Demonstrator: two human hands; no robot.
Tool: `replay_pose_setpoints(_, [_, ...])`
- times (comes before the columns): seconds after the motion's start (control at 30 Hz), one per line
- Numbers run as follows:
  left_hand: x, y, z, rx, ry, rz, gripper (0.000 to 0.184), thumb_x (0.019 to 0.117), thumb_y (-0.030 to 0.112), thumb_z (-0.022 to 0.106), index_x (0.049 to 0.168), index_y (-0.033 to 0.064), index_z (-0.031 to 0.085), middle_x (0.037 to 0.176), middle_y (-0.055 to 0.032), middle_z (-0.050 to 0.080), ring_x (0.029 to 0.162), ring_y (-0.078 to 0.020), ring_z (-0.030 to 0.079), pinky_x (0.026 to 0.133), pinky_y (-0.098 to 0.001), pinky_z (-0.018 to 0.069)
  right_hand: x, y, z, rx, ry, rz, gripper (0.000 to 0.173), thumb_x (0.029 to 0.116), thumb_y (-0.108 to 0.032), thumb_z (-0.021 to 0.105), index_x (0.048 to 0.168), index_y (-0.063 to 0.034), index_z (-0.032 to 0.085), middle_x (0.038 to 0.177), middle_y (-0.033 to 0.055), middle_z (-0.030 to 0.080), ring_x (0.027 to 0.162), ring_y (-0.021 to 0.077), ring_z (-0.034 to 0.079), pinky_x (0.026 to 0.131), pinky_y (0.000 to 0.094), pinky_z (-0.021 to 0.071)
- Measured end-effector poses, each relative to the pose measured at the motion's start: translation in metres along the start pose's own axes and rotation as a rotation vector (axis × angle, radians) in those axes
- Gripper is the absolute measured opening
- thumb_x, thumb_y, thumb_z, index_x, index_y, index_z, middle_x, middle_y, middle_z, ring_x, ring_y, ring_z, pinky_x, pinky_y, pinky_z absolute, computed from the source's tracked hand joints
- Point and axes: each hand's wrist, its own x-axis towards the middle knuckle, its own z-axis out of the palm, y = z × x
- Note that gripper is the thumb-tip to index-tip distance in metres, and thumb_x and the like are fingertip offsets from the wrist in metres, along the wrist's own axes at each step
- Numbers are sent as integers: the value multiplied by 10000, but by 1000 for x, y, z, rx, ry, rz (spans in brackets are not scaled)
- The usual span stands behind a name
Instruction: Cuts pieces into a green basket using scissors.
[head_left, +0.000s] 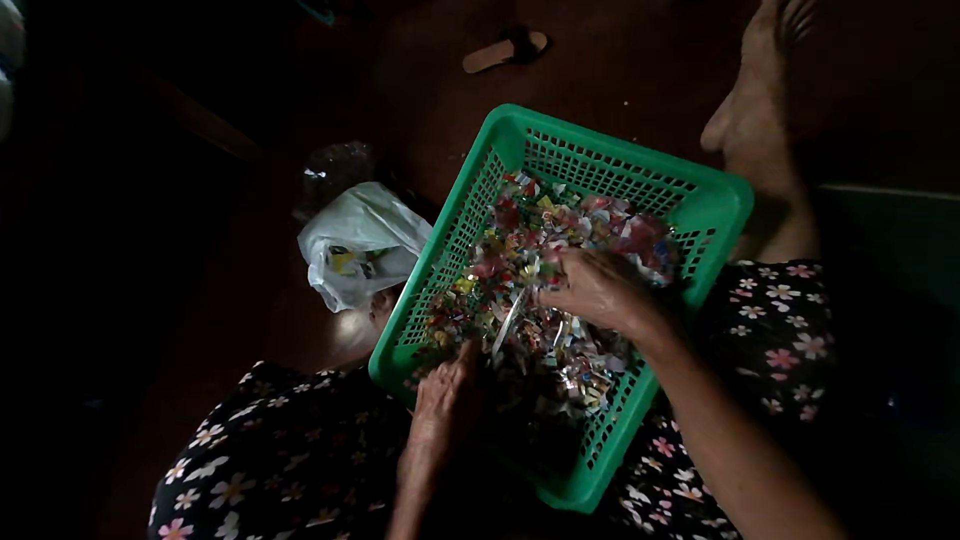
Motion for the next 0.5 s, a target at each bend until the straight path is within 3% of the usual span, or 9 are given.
replay_pose_setpoints(0.1, [-17, -15, -5, -24, 74, 79, 584, 986, 213, 603, 1514, 25, 437, 1308, -203, 645, 1168, -410, 642, 919, -606, 520, -6, 12, -18, -25, -191, -165, 440, 832, -436, 842, 1012, -52, 727, 1002, 113, 690, 965, 274, 658, 876, 524, 526])
replay_pose_setpoints(0.17, [-23, -30, -4, -130, 119, 193, 685, 952, 284, 616, 1520, -29, 394, 1361, -228, 602, 1222, -413, 605, 943, -618, 506, -6, 15, -33, 93, -74, -307, 392, 846, -371, 834, 1085, -70, 759, 1157, 109, 695, 1088, 251, 651, 955, 491, 526])
replay_pose_setpoints(0.23, [-23, -40, 1, -248, 155, 310, 744, 963, 414, 545, 1518, -57, 388, 1374, -219, 604, 1248, -352, 602, 1000, -571, 493, 1, 20, -47, 37, 129, -283, 464, 906, -406, 761, 1204, -52, 723, 1289, 163, 651, 1187, 332, 619, 992, 575, 491])
replay_pose_setpoints(0.3, [-20, -43, 5, -308, 197, 345, 729, 964, 457, 521, 1496, -33, 430, 1279, -167, 659, 1152, -294, 647, 947, -531, 530, 10, 27, -49, -114, 199, -44, 639, 905, -493, 744, 1356, -55, 628, 1389, 221, 573, 1252, 442, 557, 995, 687, 425])
replay_pose_setpoints(0.37, [-18, -37, 5, -280, 261, 298, 629, 961, 395, 558, 1449, 2, 503, 1147, -130, 707, 1007, -292, 691, 837, -537, 558, 11, 21, -31, -196, 159, 168, 870, 829, -413, 854, 1495, -13, 463, 1512, 316, 418, 1318, 575, 445, 995, 762, 382])
replay_pose_setpoints(0.43, [-14, -22, 2, -207, 326, 189, 463, 952, 237, 639, 1363, 30, 595, 1019, -140, 733, 872, -332, 719, 748, -554, 569, 5, 7, 3, -255, 145, 173, 952, 753, -195, 916, 1532, -17, 400, 1574, 314, 322, 1353, 594, 396, 968, 739, 440])
replay_pose_setpoints(0.5, [-9, -11, 5, -144, 389, 111, 391, 940, 183, 683, 1304, 43, 655, 996, -160, 741, 852, -361, 726, 730, -561, 569, -2, -8, 27, -260, 47, 89, 751, 829, -52, 815, 1482, -28, 445, 1537, 268, 386, 1266, 492, 539, 952, 612, 517])
